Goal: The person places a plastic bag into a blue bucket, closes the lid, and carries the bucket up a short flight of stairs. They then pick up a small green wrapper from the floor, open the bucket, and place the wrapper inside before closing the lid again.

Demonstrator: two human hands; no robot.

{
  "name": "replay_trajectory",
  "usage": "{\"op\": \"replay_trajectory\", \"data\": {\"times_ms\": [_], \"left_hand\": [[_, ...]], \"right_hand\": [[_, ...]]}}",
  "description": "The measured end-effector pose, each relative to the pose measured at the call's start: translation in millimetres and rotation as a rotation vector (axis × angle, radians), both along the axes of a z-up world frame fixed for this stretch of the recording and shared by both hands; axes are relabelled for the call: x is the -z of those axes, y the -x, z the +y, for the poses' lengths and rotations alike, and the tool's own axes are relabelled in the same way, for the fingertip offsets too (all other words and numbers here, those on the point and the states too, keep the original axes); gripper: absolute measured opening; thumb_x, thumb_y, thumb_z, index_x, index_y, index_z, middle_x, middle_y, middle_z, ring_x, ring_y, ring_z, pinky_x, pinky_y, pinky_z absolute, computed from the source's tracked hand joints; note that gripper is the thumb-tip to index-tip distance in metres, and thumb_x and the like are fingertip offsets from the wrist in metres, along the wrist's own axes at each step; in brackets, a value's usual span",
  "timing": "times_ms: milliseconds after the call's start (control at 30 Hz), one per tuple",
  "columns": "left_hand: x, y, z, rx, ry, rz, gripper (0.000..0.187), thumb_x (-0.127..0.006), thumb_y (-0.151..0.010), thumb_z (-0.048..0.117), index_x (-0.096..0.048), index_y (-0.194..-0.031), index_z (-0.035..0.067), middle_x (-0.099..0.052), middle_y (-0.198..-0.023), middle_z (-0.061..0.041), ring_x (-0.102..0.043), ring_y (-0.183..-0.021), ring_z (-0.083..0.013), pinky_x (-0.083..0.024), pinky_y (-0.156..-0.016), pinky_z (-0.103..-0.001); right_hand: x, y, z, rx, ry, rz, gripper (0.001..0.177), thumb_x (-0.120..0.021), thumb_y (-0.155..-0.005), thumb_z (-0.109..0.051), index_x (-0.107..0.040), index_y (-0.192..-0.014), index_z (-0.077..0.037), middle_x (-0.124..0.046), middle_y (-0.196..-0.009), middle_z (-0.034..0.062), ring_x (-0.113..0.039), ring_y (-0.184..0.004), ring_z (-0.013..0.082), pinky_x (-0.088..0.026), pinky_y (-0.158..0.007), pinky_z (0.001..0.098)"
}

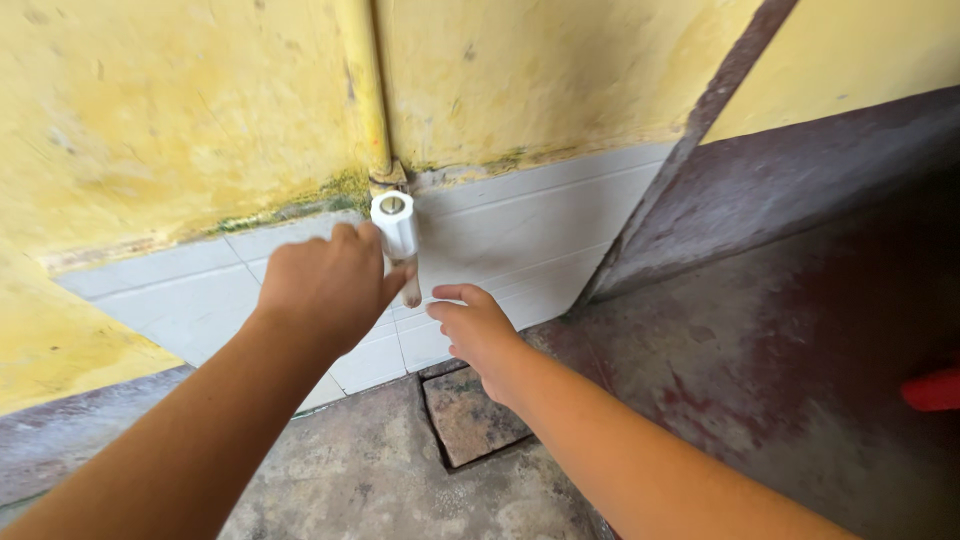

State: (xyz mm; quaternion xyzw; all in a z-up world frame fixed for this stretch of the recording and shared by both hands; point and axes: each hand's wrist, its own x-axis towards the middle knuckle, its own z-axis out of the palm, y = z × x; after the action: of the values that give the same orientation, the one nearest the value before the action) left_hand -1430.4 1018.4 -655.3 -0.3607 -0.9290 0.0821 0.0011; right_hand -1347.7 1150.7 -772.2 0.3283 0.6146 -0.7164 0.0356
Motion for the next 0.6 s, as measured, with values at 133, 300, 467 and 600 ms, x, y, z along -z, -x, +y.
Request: {"op": "replay_trajectory", "data": {"times_ms": [133, 300, 467, 600], "left_hand": [[-6.9, 14.4, 17.2, -0.060, -0.208, -0.072, 0.057, -0.041, -0.104, 0.057, -0.051, -0.122, 0.003, -0.072, -0.093, -0.019, -0.073, -0.081, -0.0359, -0.059, -0.067, -0.048], [-9.7, 16.8, 40.5, 0.007, -0.146, -0.022, 0.048, -0.038, -0.108, 0.048, -0.053, -0.117, 0.003, -0.074, -0.082, -0.019, -0.074, -0.080, -0.0378, -0.059, -0.070, -0.049], [13.3, 11.1, 52.7, -0.271, -0.381, -0.014, 0.055, -0.051, -0.099, 0.055, -0.058, -0.108, 0.001, -0.073, -0.083, -0.020, -0.071, -0.082, -0.0374, -0.057, -0.070, -0.047], [55.6, 6.4, -3.0, -0.418, -1.214, -0.470, 0.040, -0.044, -0.106, 0.032, -0.067, -0.116, 0.002, -0.072, -0.081, -0.015, -0.068, -0.073, -0.0229, -0.054, -0.069, -0.036]], "right_hand": [[31.3, 17.3, -0.1, 0.055, 0.144, -0.080, 0.042, -0.052, -0.097, -0.021, -0.056, -0.138, -0.011, -0.060, -0.135, 0.0090, -0.058, -0.129, 0.0260, -0.048, -0.110, 0.0433], [64.5, 38.7, -2.4, 0.071, 0.327, -0.064, 0.044, -0.046, -0.102, -0.022, -0.046, -0.143, -0.007, -0.058, -0.139, 0.0156, -0.057, -0.131, 0.0305, -0.045, -0.114, 0.0457], [87.8, 56.6, -11.0, 0.085, 0.426, -0.010, 0.047, -0.041, -0.096, -0.009, -0.050, -0.141, 0.000, -0.061, -0.135, 0.0168, -0.060, -0.125, 0.0312, -0.047, -0.111, 0.0478], [96.5, 65.5, -16.1, -0.128, 0.507, 0.053, 0.045, -0.035, -0.104, -0.023, -0.056, -0.135, 0.002, -0.066, -0.131, 0.0153, -0.066, -0.121, 0.0234, -0.052, -0.106, 0.0368]]}}
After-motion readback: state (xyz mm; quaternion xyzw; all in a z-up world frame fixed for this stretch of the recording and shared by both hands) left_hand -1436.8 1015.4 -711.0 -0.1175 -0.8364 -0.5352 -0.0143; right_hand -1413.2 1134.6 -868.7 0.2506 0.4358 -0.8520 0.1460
